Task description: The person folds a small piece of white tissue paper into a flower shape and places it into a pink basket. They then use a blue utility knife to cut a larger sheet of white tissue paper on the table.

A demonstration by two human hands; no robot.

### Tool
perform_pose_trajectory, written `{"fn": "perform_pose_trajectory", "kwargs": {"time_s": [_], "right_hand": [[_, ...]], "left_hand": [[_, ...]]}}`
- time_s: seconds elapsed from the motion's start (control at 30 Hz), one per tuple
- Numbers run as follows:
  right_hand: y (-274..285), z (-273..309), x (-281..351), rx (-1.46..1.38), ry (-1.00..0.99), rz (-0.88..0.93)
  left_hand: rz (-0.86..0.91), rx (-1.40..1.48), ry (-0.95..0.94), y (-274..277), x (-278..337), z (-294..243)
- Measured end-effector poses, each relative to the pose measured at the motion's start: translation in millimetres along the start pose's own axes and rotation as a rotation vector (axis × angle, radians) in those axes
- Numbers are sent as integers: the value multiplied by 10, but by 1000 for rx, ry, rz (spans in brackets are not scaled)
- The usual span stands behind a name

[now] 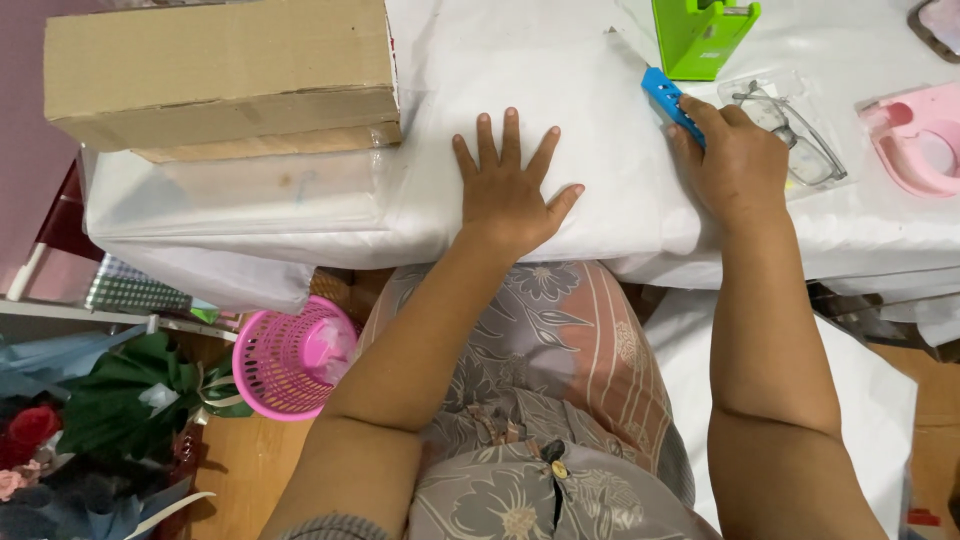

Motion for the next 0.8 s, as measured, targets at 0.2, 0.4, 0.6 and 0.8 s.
{"fn": "perform_pose_trajectory", "kwargs": {"time_s": [0.2, 0.4, 0.6, 0.8], "right_hand": [[140, -136, 72, -46, -58, 124], [106, -90, 72, 65, 54, -55], [-3, 64, -106, 33, 66, -76], [48, -57, -98, 65, 109, -100]], "left_hand": [[47, -28, 5, 53, 16, -11], [22, -20, 2, 15, 0, -7], [41, -11, 7, 44, 14, -12], [36, -10, 6, 29, 8, -8]]}}
Point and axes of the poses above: each hand's wrist, its own x-axis away from the middle knuckle, its own y-axis out of the back of the hand, z = x × y, the point moved 5 cm from there along -x, towards the middle knuckle, and after that the axes turned 7 degrees about -z, right-handed, at the moved point
